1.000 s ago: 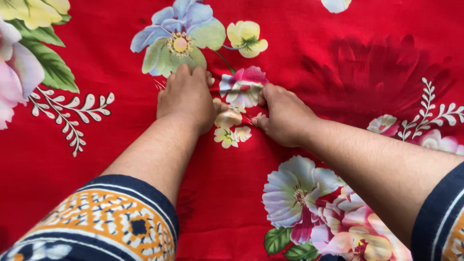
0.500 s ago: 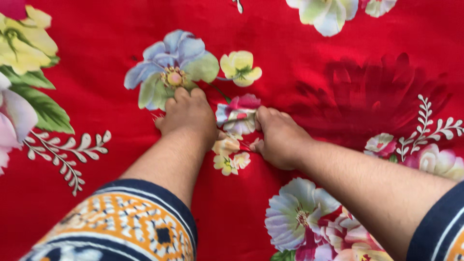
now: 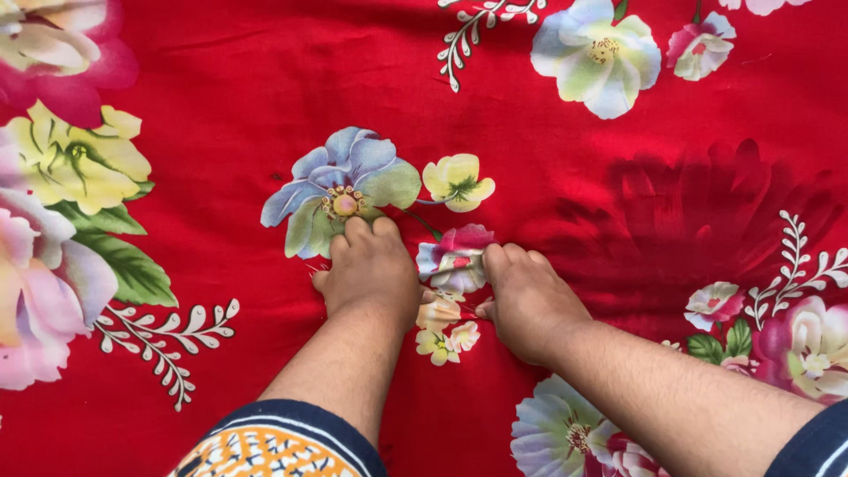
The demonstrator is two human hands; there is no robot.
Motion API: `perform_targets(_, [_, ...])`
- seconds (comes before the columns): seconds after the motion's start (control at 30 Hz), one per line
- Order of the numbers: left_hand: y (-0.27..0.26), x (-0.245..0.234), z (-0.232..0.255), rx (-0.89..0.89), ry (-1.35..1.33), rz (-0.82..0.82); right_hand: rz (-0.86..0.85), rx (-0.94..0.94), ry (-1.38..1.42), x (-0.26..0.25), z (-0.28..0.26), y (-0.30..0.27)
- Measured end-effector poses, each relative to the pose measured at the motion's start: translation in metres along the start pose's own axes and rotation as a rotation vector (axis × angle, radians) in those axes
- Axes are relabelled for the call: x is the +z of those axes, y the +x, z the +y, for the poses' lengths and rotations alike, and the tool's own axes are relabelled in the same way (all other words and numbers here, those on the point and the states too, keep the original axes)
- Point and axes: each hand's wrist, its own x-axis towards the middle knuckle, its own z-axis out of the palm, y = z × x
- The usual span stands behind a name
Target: The person repeatedly smooths and adjusts a large red floral fabric spread over a surface. They use both hands to press down and flatten the material, moving across different sections to remove wrinkles.
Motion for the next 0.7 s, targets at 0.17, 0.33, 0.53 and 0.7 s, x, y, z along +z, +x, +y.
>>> perform_targets(0.17, [-0.0010, -0.0005, 0.0000, 0.016, 0.004, 0.008, -0.020, 0.024, 0.002, -0.0039, -0.0020, -0.0003])
perform_targets(0.33, [-0.0020, -0.0008, -0.0025, 0.020, 0.009, 0.005, -0.056, 0.061, 0.001, -0.0063, -0.0062, 0.0002])
perform_targets(0.53, [-0.0020, -0.0027, -0.0023, 0.015, 0.001, 0.002, -0.054, 0.057, -0.017, -0.0086, -0.0064, 0.0009])
perform_targets(0.7, [0.0007, 0.0031, -0.0054, 0.029, -0.004, 0.022, -0.042, 0.056, -0.018, -0.0062, -0.0074, -0.0003])
